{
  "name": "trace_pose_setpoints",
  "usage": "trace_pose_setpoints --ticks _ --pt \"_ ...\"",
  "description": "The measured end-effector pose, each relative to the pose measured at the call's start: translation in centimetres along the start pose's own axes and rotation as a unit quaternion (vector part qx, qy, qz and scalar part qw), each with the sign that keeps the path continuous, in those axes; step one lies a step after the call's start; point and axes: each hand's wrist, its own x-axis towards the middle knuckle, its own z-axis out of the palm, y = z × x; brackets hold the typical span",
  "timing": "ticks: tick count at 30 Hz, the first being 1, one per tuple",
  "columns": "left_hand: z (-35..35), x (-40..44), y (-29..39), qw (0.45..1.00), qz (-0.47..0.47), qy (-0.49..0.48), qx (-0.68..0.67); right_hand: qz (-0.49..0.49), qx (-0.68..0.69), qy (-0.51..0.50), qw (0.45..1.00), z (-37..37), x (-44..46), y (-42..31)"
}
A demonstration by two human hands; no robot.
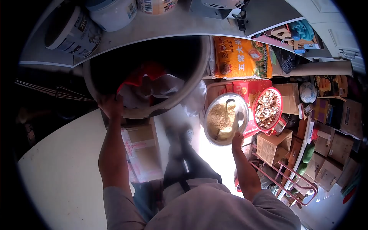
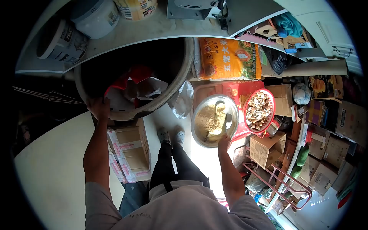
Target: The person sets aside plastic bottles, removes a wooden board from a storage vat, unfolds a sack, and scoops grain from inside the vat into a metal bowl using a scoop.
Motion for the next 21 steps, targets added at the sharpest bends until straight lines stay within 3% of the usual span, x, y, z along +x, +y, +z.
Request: trace_pose_setpoints --ticks 3,6,9,10,13,14,15,17,21 --pt "0.7 0.1 -0.4 1.0 0.003 0.012 -0.028 0.054 0.277 -0.094 0.955 -1.1 0.4 -1.2" --pt "0.6 0.1 -0.5 1.0 -0.003 0.008 -0.027 0.066 0.353 -0.164 0.919 -4.8 -1.7 -9.4" --pt "-0.5 0.5 -0.2 0.999 -0.003 0.0 -0.034 -0.067 0.331 -0.164 0.927 -5.1 -1.9 -15.8" --pt "-1.2 0.5 0.0 0.999 -0.012 -0.013 -0.04 -0.158 0.273 -0.128 0.94 -5.2 -2.2 -18.4" --pt "-0.6 0.5 -0.6 0.999 -0.012 -0.005 -0.051 -0.247 0.194 -0.171 0.934 -4.4 -2.1 -25.1" --pt "-0.6 0.4 -0.7 0.998 -0.013 0.001 -0.056 -0.325 0.174 -0.131 0.92 -3.6 -2.1 -27.8" --pt "-0.3 0.4 -0.8 0.998 -0.017 0.003 -0.058 -0.326 0.132 -0.173 0.92 -2.7 -1.4 -29.6" --pt "0.3 0.3 -1.1 0.998 -0.025 0.006 -0.063 -0.507 0.119 -0.08 0.85 -0.2 -0.3 -33.7" --pt "-0.1 0.4 -1.3 0.996 -0.034 -0.015 -0.079 -0.633 0.037 -0.019 0.773 4.3 2.4 -40.3"
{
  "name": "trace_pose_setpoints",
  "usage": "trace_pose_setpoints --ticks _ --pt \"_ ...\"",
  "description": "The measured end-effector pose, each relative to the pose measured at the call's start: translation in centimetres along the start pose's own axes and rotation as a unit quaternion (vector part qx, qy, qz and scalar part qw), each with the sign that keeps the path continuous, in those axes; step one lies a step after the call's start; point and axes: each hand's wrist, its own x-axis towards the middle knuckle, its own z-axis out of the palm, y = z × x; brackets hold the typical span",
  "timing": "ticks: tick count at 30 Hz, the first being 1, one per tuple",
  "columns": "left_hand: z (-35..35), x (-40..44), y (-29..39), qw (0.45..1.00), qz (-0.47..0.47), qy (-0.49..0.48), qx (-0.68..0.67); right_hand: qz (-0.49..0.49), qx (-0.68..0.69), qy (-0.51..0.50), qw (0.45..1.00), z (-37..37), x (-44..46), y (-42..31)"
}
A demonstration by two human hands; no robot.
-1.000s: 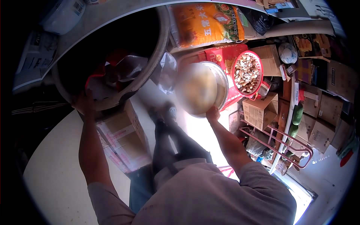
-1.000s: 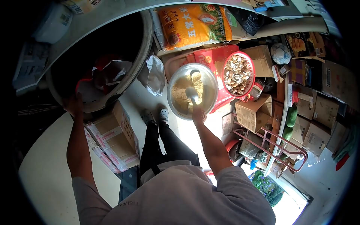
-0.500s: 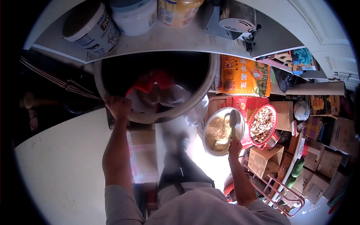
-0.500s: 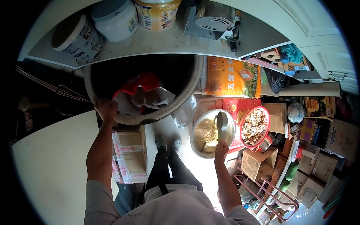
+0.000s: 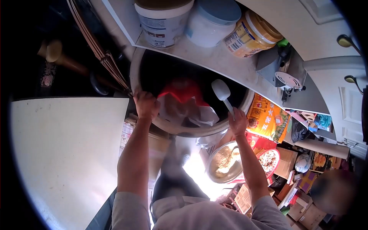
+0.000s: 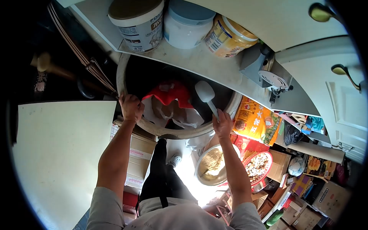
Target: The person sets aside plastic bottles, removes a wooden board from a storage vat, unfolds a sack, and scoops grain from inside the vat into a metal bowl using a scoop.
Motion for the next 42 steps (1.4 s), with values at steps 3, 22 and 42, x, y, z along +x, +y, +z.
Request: trace_pose_setpoints --ticks 3,22,42 --pt "-0.3 0.0 0.2 1.0 -0.01 -0.004 0.0 -0.08 -0.05 -0.041 0.995 2.5 2.6 1.7" --pt "-0.1 -2.6 7.1 0.95 0.204 -0.063 -0.23 -0.03 -0.074 -0.106 0.991 4.2 3.3 2.9" --pt "5.7 0.9 13.9 0.815 0.04 -0.438 -0.376 -0.012 -0.063 -0.123 0.99 3.6 3.7 2.8"
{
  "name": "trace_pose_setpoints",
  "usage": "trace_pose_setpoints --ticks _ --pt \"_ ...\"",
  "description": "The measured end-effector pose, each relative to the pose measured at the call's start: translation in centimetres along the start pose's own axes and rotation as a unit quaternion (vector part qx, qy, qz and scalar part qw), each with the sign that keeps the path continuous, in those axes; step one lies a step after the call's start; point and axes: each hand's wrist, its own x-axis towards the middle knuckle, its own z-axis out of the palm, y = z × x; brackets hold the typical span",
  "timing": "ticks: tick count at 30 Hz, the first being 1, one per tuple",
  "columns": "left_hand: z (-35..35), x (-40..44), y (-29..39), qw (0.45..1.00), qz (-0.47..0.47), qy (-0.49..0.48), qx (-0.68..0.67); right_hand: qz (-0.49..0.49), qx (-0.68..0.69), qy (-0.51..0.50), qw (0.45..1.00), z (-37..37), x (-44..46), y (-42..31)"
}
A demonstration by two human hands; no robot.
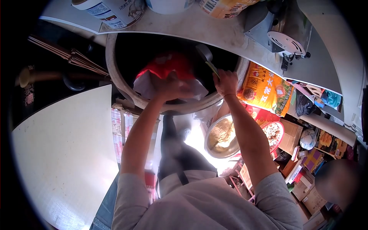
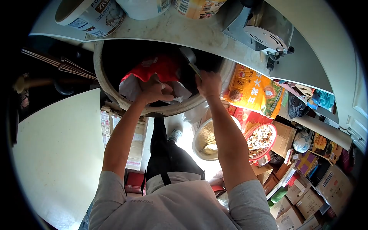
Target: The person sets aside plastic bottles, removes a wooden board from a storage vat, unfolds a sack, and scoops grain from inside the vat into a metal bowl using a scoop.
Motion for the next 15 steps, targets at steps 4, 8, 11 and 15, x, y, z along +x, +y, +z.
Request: trace_pose_setpoints --ticks 4,8,11,15 --pt "3.2 0.7 -1.5 0.993 -0.02 0.081 0.078 0.0 -0.009 0.002 1.0 0.0 0.1 0.0" --pt "1.6 0.9 -2.6 0.986 0.051 0.158 -0.034 0.0 -0.014 0.003 1.0 -0.2 0.0 -0.2" --pt "-1.2 -1.2 -2.3 0.968 0.002 0.247 -0.037 0.005 -0.018 -0.005 1.0 -0.8 0.1 -0.3" --pt "-2.2 -3.8 -1.7 0.95 0.013 0.311 -0.03 -0.003 -0.001 0.008 1.0 -1.1 0.1 -0.5"
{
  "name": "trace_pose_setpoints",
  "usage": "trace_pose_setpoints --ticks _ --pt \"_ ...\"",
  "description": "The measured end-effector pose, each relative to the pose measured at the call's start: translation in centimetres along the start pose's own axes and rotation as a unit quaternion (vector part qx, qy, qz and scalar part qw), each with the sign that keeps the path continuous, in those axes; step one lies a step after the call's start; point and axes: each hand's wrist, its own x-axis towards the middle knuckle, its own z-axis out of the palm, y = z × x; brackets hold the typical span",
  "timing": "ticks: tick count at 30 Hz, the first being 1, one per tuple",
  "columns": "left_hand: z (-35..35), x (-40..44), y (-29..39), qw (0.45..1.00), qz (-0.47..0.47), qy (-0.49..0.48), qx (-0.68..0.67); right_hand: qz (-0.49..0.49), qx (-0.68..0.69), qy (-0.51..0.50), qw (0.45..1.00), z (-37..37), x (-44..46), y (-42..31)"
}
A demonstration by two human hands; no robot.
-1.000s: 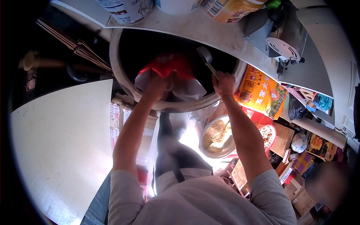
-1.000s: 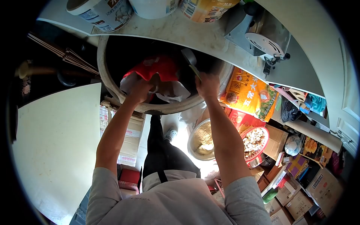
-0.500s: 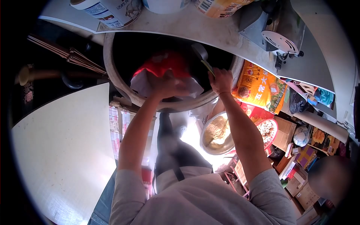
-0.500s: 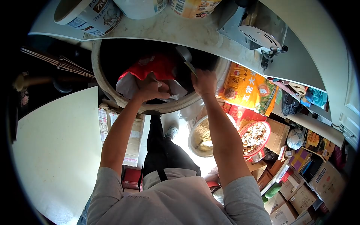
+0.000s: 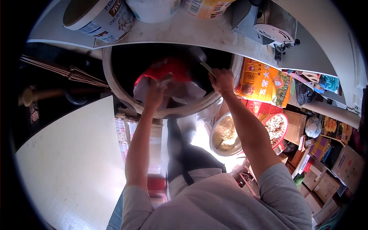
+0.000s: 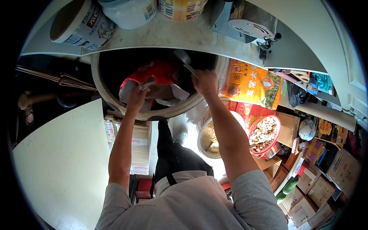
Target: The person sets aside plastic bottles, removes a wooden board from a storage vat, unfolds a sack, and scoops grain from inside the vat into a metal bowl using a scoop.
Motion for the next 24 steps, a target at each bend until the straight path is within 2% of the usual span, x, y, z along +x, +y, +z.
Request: trace_pose_setpoints --ticks 2,8,11,17,24 --pt "0.3 -0.8 -0.2 0.998 0.039 0.016 0.056 0.002 -0.002 -0.005 1.0 -0.1 0.0 0.1" --pt "-1.0 -2.1 8.8 0.999 0.006 -0.016 0.051 -0.003 0.003 0.0 1.0 0.0 -0.1 0.3" --pt "-3.3 -2.3 12.1 0.999 0.014 0.04 -0.032 -0.002 0.012 0.003 1.0 -0.2 -0.1 0.2" --pt "-8.2 -5.5 18.6 0.997 -0.062 -0.002 -0.043 0.004 0.019 -0.001 1.0 0.0 -0.2 0.4" --pt "-10.0 -6.6 22.7 0.979 -0.096 0.053 -0.171 0.016 0.007 -0.016 1.0 0.2 -0.4 0.7"
